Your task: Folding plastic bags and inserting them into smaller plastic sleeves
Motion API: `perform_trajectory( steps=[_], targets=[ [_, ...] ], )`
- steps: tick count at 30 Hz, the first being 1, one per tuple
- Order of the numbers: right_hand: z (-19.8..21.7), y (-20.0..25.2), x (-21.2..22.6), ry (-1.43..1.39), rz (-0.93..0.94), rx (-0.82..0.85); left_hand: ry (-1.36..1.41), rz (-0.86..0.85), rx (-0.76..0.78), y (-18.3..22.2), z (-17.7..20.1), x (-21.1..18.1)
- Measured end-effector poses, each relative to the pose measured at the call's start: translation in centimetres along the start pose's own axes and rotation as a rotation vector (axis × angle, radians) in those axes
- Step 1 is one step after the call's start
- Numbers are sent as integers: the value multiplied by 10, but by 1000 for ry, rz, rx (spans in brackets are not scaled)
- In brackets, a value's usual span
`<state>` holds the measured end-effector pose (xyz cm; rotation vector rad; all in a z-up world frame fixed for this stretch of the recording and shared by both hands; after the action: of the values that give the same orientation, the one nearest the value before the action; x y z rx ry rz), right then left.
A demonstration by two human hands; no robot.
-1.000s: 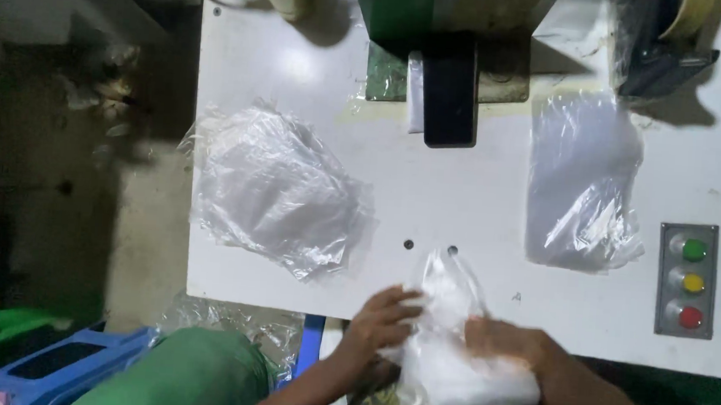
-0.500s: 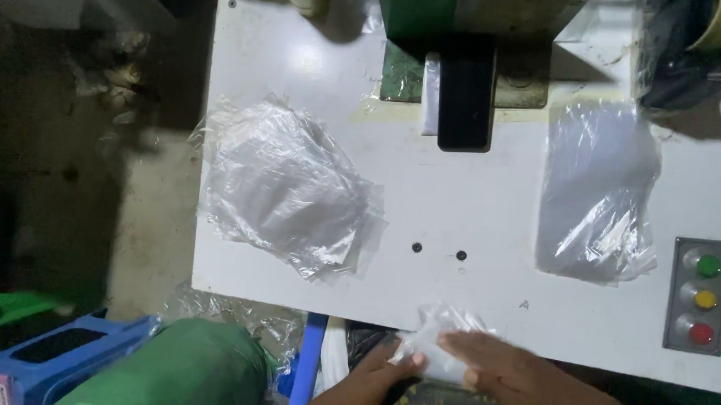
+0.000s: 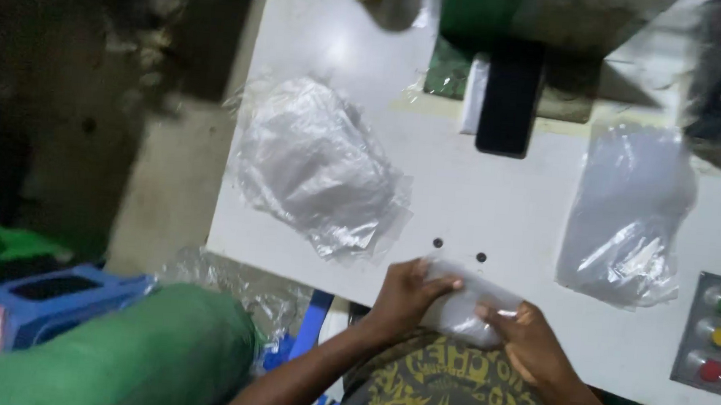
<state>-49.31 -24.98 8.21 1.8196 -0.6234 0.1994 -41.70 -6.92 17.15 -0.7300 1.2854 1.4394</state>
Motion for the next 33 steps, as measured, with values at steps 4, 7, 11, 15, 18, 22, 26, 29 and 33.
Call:
perform_trajectory(
  steps=[4, 7, 11, 15, 18, 22, 26, 29, 33],
  targets=[
    [38, 23, 63, -46, 584, -292, 168, -78, -1, -13, -8, -35],
    [32, 44, 71, 105, 690, -457, 849, 135, 153, -8, -55, 4],
    [0, 43, 66, -24, 649, -200, 1271, 144, -6, -19, -72, 40],
    [-11, 47, 66, 1201, 956, -136, 913, 94, -25, -4, -45, 15],
    [12, 19, 64, 240, 358, -285, 991, -349, 154, -26, 19, -27],
    [50, 19, 57, 132, 496, -309, -156, -257, -521, -28, 133, 10],
    [30, 32, 72, 259, 552, -334, -462, -118, -397, -52, 142, 57],
    [4, 61, 106, 331, 617, -446, -382, -155, -347, -48, 144, 40],
    [-24, 79, 132, 469, 724, -451, -254, -160, -309, -31, 122, 7]
  ],
)
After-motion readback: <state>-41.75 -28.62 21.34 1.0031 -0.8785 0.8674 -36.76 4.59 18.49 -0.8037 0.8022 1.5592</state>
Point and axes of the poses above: each hand's wrist, its own y-axis away from the middle knuckle, its own z-axis out of the back of the hand, x = y × z, the point moved 10 cm from there along -y, towards the middle knuckle, and after that the axes turned 5 degrees about -y, right-handed, at the moved point
